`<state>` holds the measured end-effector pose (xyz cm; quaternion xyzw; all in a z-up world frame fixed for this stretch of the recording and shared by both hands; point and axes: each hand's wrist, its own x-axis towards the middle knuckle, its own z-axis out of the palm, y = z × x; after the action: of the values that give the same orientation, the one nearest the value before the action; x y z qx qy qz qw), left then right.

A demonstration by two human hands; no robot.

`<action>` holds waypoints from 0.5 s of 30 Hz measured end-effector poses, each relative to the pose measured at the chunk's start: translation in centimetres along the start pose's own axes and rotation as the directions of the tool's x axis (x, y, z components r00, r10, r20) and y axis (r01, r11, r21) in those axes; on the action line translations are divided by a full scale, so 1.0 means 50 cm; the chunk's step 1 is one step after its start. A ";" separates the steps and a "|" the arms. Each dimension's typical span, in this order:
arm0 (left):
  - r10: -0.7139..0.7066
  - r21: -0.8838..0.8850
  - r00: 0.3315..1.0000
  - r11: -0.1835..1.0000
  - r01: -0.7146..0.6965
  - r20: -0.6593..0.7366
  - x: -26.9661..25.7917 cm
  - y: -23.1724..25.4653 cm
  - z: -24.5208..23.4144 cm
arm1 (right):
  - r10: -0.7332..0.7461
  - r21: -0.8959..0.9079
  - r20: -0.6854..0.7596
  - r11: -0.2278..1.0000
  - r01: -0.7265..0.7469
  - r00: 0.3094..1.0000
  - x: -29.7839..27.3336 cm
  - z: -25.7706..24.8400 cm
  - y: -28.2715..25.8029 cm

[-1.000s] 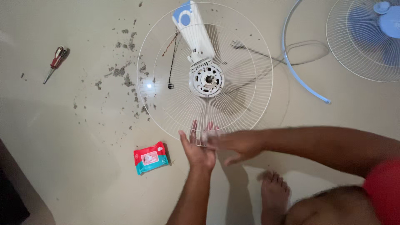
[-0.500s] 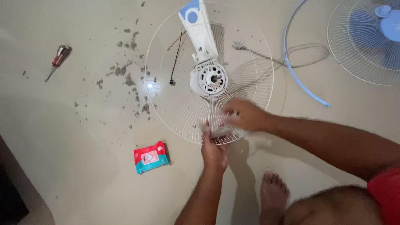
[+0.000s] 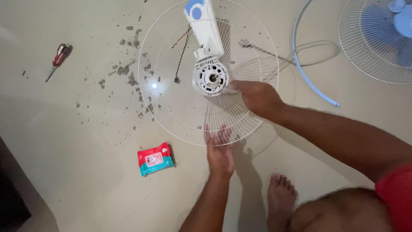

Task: The person assembles a white and blue electric fan on the floor. They attach the front wire cage to the motor housing, then place the blue fan blade onto the central hub and secure it with a nut.

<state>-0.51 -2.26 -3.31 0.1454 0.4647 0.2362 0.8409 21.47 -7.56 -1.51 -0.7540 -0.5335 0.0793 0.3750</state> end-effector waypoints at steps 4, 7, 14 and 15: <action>-0.018 -0.049 1.000 0.999 0.018 0.014 0.002 -0.026 0.030 | -0.327 -0.382 0.284 0.824 0.419 0.901 -0.025 0.058 0.036; -0.037 0.024 0.995 0.999 0.039 -0.096 0.024 0.011 0.018 | -0.183 -0.006 0.534 0.975 0.220 0.825 -0.093 0.073 0.039; 0.078 -0.054 0.997 0.996 -0.077 0.015 0.061 0.074 -0.081 | -0.279 0.309 0.741 0.949 0.060 0.611 -0.133 0.029 -0.026; 0.123 -0.050 0.991 0.991 -0.121 0.044 0.061 0.057 -0.081 | -0.165 0.257 0.753 0.965 -0.055 0.637 -0.117 0.033 -0.034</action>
<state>-3.31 1.88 -6.27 0.1592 0.4294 0.2944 0.8388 16.91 -11.59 -3.20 -0.5766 -0.6500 0.4487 0.2090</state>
